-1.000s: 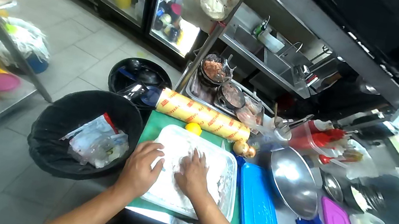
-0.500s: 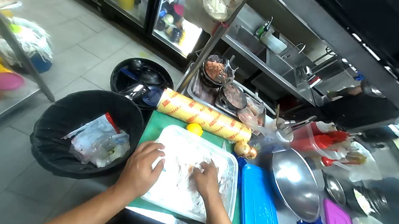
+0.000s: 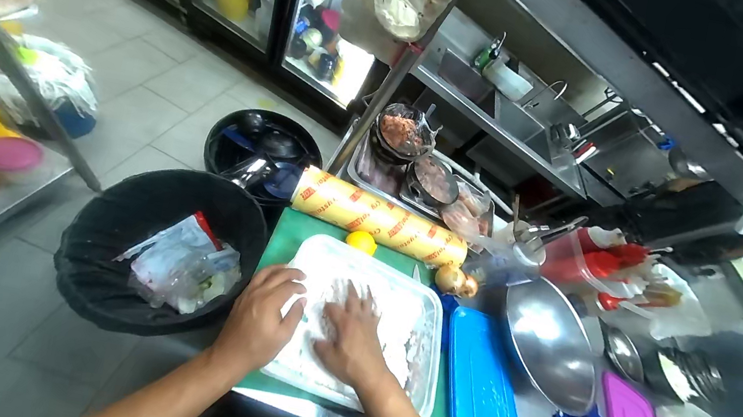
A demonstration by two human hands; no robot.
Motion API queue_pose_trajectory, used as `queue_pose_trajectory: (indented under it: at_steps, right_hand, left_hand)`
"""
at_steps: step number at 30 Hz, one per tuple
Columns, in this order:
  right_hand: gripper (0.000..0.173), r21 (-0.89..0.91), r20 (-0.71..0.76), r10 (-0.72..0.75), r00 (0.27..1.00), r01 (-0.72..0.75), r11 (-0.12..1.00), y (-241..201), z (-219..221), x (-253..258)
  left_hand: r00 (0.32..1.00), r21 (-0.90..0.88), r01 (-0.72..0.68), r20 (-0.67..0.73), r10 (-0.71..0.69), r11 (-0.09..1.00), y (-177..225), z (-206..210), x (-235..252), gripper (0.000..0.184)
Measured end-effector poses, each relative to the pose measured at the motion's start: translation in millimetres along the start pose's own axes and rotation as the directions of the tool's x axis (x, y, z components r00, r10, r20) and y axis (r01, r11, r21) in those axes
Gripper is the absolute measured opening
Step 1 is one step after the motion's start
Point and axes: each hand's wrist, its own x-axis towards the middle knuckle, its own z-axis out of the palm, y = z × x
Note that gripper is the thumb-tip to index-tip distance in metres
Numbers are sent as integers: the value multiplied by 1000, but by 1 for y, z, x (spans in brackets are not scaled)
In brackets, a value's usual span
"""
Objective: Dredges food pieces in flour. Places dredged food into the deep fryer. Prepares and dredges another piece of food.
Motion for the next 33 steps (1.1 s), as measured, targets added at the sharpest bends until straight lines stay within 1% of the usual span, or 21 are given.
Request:
queue_pose_trajectory:
  at_steps: [2, 3, 5, 6, 7, 9, 11, 12, 13, 15, 18, 19, 21, 24, 27, 30, 33]
  right_hand:
    - [59, -118, 140, -86, 986, 103, 988, -9, 4, 6]
    - [55, -153, 166, -114, 980, 140, 978, -11, 7, 9]
    - [33, -180, 144, -137, 980, 162, 970, -10, 9, 15]
    - [27, -182, 130, -126, 983, 149, 972, -7, 9, 16]
    - [26, -163, 114, -106, 988, 124, 979, -2, 7, 15]
    - [29, -39, 40, -61, 997, 63, 997, 10, 1, 9]
    - [27, 137, -80, 6, 997, 5, 991, 24, 0, 4]
    - [27, 189, -93, 54, 994, -36, 981, 29, 0, 2]
    - [28, 202, -80, 96, 992, -78, 976, 33, -1, 2]
    - [30, 184, -67, 128, 989, -114, 976, 35, 0, 3]
    - [41, 82, -53, 177, 983, -173, 982, 26, -1, 6]
    - [41, 49, -51, 200, 978, -198, 979, 23, -1, 7]
    - [34, 21, -63, 239, 969, -238, 971, 21, -1, 9]
    - [33, 28, -105, 245, 964, -243, 970, 22, 0, 9]
    - [43, -9, -76, 242, 967, -243, 970, 17, 1, 11]
    - [39, -3, -79, 245, 966, -246, 969, 18, 4, 17]
    - [39, 70, -88, 247, 965, -242, 968, 24, 8, 16]
  left_hand:
    - [1000, -1, 6, 7, -6, 1000, -1, 1, -1, 31]
    - [1000, -1, 8, 9, -8, 1000, 0, 1, 0, 31]
    - [1000, 1, 9, 8, -9, 1000, 0, 1, 1, 30]
    - [1000, 3, 8, 4, -8, 1000, -1, 1, 0, 30]
    - [1000, 3, 8, 1, -8, 1000, -1, 1, -1, 30]
    - [1000, 1, 8, 0, -8, 1000, 0, 1, 0, 31]
    - [1000, -5, 16, 3, -16, 1000, 0, 0, -1, 31]
    - [1000, -3, 20, 4, -20, 1000, 0, 1, -2, 31]
    - [1000, 2, 22, 5, -22, 1000, 0, 1, -2, 31]
    - [1000, 6, 12, 8, -12, 1000, -1, 1, -1, 30]
    - [1000, 7, 3, 3, -3, 1000, -1, 0, 0, 31]
    - [1000, 5, 4, 10, -4, 1000, 0, -1, -1, 31]
    - [1000, 4, 3, 14, -3, 1000, 0, 0, 0, 31]
    - [1000, 9, 0, 7, 0, 1000, -1, 0, 0, 31]
    - [1000, 12, -3, -7, 3, 1000, -1, 1, -1, 31]
    - [1000, 13, -1, 3, 1, 1000, 0, 1, -1, 31]
    - [1000, 12, 10, 7, -10, 1000, 1, 0, -1, 31]
